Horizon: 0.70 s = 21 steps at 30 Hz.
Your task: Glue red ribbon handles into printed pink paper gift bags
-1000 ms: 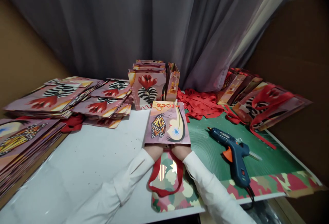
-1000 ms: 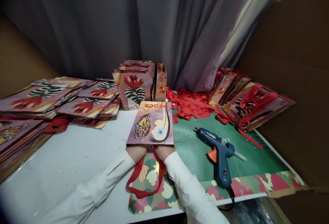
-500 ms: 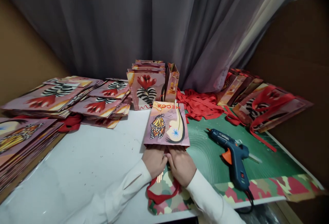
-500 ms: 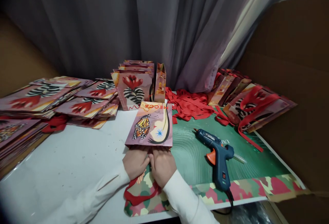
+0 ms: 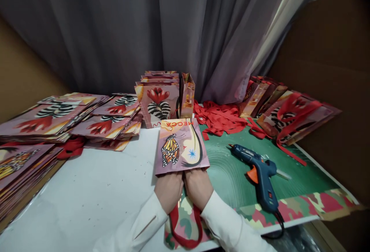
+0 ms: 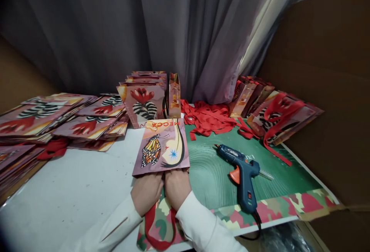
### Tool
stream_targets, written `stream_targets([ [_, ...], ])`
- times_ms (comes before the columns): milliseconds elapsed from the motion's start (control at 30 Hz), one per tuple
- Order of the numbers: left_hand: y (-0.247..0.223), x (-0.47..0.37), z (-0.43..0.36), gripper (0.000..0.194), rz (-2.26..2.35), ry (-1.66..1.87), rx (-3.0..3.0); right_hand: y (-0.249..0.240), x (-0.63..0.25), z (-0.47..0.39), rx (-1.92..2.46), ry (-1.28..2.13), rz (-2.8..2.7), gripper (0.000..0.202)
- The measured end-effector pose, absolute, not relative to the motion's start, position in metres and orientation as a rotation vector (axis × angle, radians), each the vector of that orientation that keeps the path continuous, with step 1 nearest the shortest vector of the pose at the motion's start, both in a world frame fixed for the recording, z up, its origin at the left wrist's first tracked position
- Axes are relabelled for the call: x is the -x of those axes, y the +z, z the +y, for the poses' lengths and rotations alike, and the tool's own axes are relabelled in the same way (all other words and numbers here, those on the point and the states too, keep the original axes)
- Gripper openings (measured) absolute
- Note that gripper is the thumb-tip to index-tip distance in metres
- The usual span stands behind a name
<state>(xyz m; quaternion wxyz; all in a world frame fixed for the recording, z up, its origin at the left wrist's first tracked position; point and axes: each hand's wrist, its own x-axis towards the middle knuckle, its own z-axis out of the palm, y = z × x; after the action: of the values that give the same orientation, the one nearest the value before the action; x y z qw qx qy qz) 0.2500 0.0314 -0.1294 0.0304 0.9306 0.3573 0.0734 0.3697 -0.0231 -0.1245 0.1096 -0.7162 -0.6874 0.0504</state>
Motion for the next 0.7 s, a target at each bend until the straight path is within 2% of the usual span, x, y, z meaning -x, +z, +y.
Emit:
stream_targets([
  [233,-0.126,-0.243,0.034,0.038,1.164,0.255,-2.857,-0.12,-0.372,-0.027,2.121,0.116,-1.985,0.026],
  [433,-0.118,-0.243,0.035,0.035,1.241,0.217,-2.866,-0.124,-0.376,-0.029,2.078,0.114,-1.994,0.031],
  [700,-0.126,-0.241,0.039,0.048,1.193,0.393,-2.768,-0.125,-0.379,-0.03,2.02,0.149,-1.971,0.038],
])
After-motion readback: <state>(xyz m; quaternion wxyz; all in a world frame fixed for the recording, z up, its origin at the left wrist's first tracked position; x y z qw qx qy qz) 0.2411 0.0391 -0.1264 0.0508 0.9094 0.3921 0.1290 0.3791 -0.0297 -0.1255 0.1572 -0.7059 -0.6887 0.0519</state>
